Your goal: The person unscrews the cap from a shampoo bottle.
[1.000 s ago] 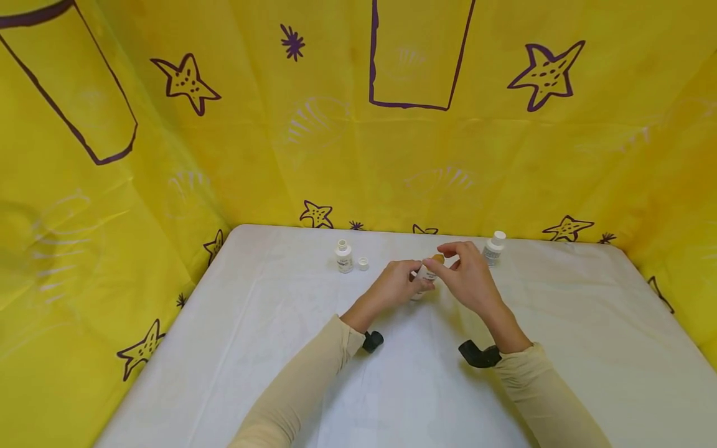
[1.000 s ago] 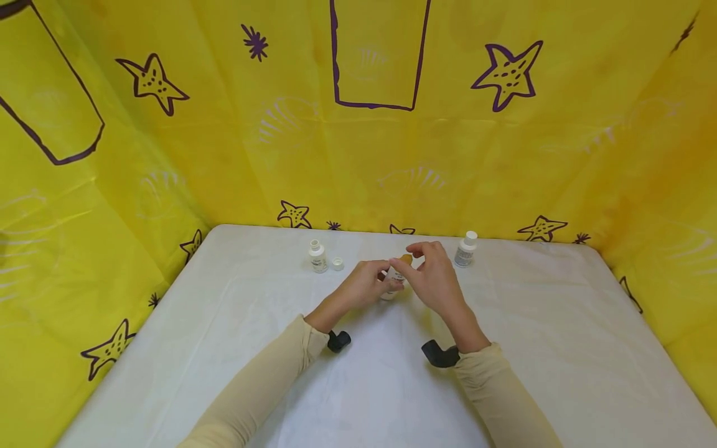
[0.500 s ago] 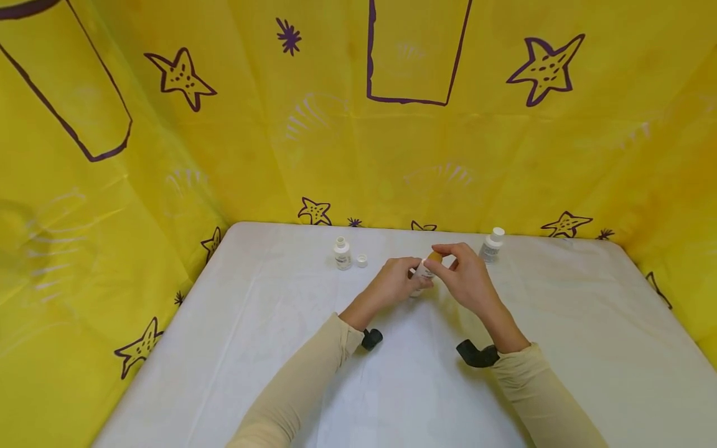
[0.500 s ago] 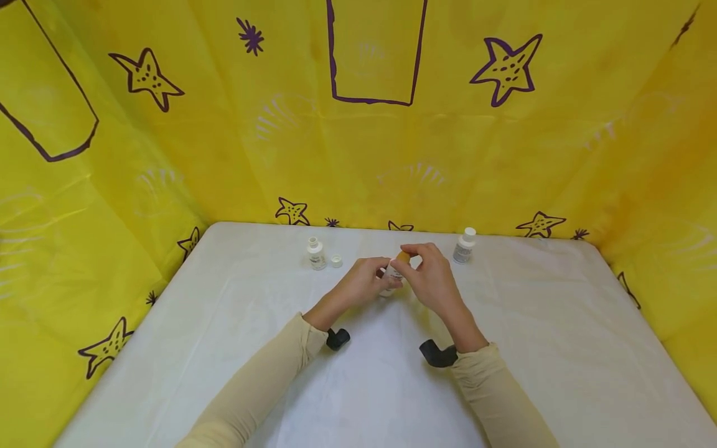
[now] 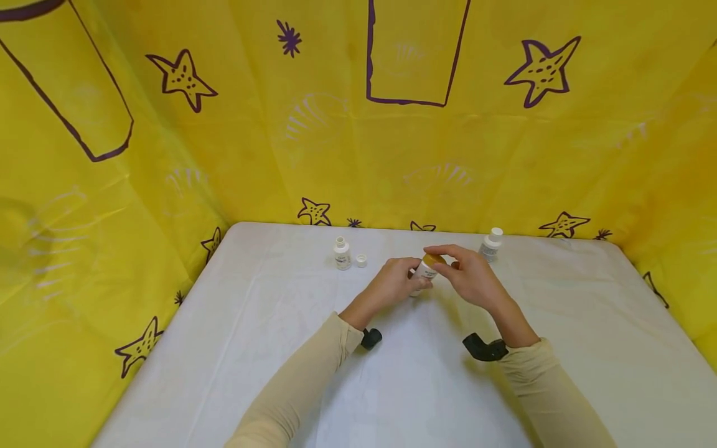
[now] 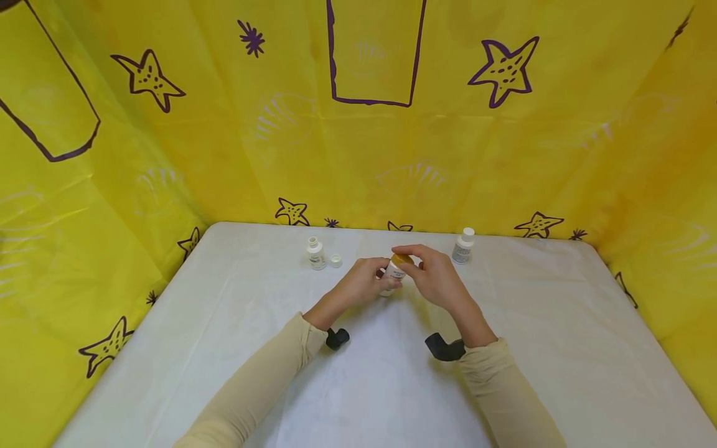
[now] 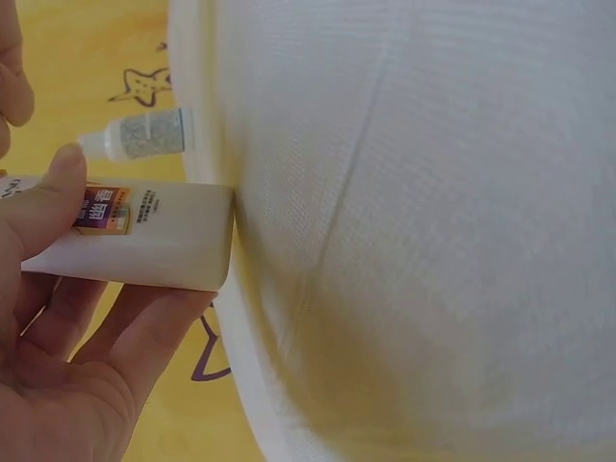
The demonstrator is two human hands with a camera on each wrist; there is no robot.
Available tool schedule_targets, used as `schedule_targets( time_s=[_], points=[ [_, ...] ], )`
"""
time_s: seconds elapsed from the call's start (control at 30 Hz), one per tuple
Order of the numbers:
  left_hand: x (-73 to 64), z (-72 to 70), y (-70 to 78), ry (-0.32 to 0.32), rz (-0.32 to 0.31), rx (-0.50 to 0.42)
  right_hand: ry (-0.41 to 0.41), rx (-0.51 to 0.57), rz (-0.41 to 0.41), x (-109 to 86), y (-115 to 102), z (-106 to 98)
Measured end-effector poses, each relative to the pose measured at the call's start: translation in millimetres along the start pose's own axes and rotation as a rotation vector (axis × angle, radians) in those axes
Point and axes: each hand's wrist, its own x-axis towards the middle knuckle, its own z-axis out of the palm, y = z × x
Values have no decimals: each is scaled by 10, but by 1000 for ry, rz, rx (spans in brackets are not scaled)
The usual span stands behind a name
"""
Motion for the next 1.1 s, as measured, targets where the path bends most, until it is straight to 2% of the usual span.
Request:
schedule_targets(
  time_s=[0.13, 0.23, 0.33, 0.43, 0.57, 0.63, 0.83, 1.1],
  points=[
    [-6, 0, 6, 2, -4, -11, -40, 15, 29, -3, -6, -27],
    [-6, 6, -1, 5, -3, -9, -26, -11, 39, -6, -2, -23],
    [-3, 13, -3, 7, -3, -3, 29, -61, 63, -1, -7, -7],
    [5, 22, 2, 11, -2, 2, 76, -124, 124, 10, -34, 7],
    [9, 34, 15, 7, -3, 17, 68, -218, 211, 23, -67, 14],
    [7, 40, 26, 5, -1, 23, 62, -240, 223, 26, -72, 20],
    [-14, 39, 61, 9, -2, 49, 82, -229, 174, 24, -54, 47],
    [-9, 35, 59, 15, 6, 77, 58, -187, 93, 34, -67, 15]
  ],
)
